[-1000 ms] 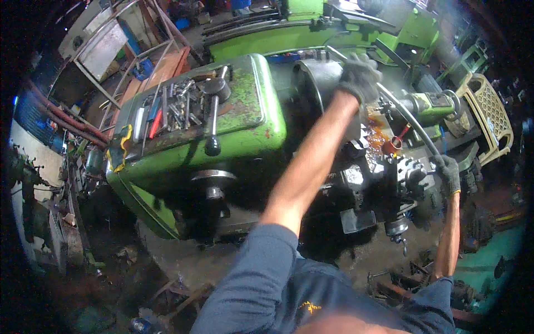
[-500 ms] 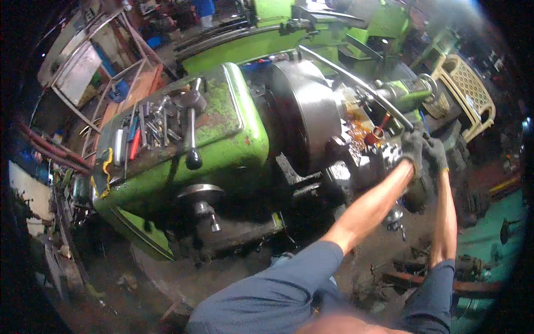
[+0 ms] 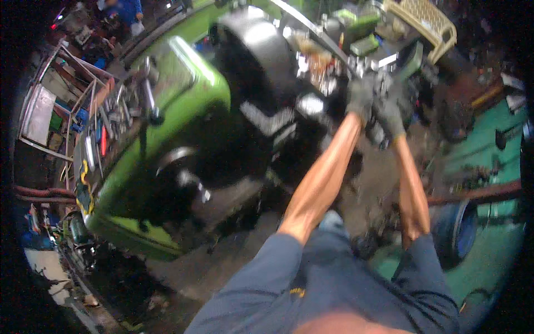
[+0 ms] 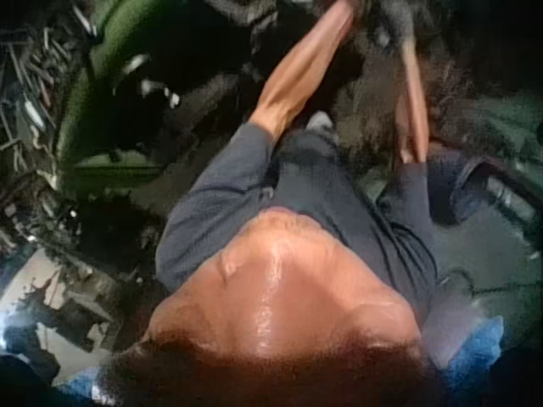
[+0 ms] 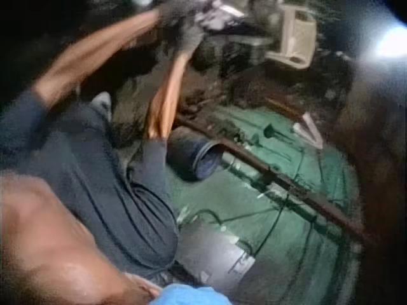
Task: The person operates a green metal lathe in a workshop, using a cutting tool to machine a cylindrical metal workpiece. They repeatedly adjust the tool position, apply cutting fluid from a brush, and clear metal shavings from the work area.
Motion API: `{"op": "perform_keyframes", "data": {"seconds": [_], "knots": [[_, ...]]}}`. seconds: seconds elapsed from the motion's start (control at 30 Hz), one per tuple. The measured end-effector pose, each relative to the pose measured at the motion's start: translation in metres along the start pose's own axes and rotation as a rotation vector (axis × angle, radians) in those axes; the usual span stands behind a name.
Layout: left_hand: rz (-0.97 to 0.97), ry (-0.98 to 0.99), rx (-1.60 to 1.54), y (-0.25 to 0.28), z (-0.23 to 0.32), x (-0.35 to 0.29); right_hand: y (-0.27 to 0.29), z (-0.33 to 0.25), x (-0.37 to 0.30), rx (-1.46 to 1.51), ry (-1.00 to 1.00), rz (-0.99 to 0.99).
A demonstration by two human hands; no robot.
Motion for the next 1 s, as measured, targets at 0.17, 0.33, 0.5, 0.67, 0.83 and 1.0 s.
{"op": "perform_keyframes", "data": {"seconds": [0.17,0.33,0.5,0.67,0.83,1.0], "knots": [[-0.244,-0.156,0.721,0.01,0.043,-0.001,0.063,-0.04,-0.019,0.415,-0.123,-0.222],[0.137,-1.142,1.277,0.032,0.183,0.03,0.04,-0.002,0.02,0.314,-0.073,-0.334],[-0.434,-1.166,2.164,0.028,0.225,0.123,0.003,0.034,0.045,0.489,0.052,-0.695],[-0.336,-0.907,2.529,0.036,0.218,0.189,0.04,0.039,0.04,0.366,-0.09,-0.959],[-0.317,-0.668,2.548,0.038,0.219,0.199,0.052,0.138,-0.014,0.471,-0.173,-0.804],[-0.292,-0.648,2.699,0.018,0.197,0.175,0.058,0.216,-0.073,0.629,-0.247,-0.624]]}}
Point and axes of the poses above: each hand's wrist, its own x-axis towards the middle knuckle, its own y-axis out of the back of the hand, z = x × y, the point moved 4 cm from there along x, towards the middle knuckle, and after that the axes turned 9 degrees about -y, right-handed, at the moved point
